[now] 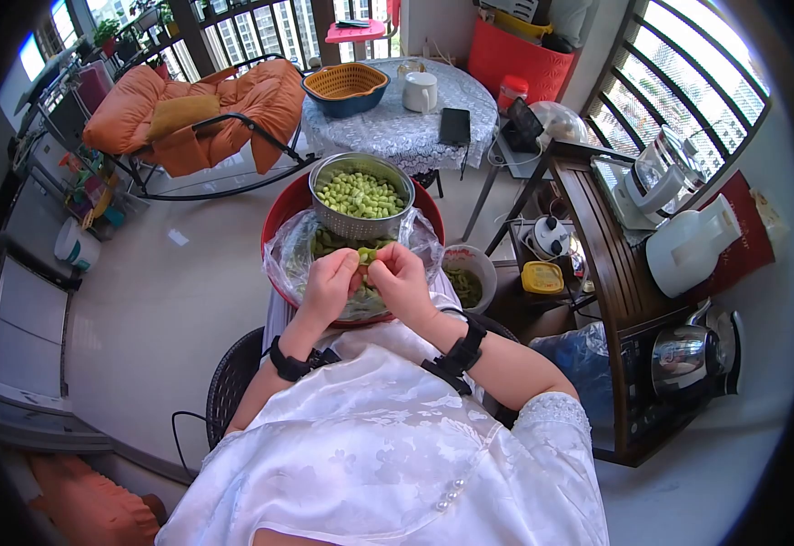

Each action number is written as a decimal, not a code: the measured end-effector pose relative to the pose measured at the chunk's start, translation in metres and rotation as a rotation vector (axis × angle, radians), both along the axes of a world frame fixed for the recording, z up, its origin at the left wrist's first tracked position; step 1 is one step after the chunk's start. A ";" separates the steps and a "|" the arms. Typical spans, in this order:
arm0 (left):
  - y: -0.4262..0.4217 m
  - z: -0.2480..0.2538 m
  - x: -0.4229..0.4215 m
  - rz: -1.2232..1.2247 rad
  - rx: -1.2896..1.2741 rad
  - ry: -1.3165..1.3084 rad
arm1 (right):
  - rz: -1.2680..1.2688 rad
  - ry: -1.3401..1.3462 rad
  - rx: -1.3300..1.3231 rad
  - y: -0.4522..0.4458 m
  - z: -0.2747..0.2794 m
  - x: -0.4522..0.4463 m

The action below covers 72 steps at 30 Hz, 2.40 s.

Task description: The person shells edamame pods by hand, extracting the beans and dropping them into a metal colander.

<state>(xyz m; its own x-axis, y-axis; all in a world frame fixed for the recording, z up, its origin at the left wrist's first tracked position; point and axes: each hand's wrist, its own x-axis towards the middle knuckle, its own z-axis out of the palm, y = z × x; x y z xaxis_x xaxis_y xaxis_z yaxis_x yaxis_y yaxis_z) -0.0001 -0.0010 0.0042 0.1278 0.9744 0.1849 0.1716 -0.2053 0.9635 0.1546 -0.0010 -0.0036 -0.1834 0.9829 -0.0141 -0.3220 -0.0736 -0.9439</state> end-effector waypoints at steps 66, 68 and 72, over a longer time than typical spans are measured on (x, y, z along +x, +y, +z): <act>0.003 -0.004 -0.001 0.039 -0.071 0.186 | -0.054 -0.595 0.448 0.006 0.019 0.018; 0.002 -0.003 -0.001 0.032 -0.060 0.199 | -0.056 -0.736 0.591 0.005 0.028 0.020; 0.002 -0.001 -0.002 0.001 -0.040 0.202 | -0.056 -0.694 0.538 0.012 0.020 0.023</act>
<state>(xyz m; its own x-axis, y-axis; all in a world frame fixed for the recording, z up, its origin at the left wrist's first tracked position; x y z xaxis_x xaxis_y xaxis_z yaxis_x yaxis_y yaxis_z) -0.0022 0.0006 0.0028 0.1570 0.9807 0.1165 0.3626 -0.1669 0.9169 0.1778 0.0110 0.0163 -0.2563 0.8958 0.3632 0.3477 0.4360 -0.8301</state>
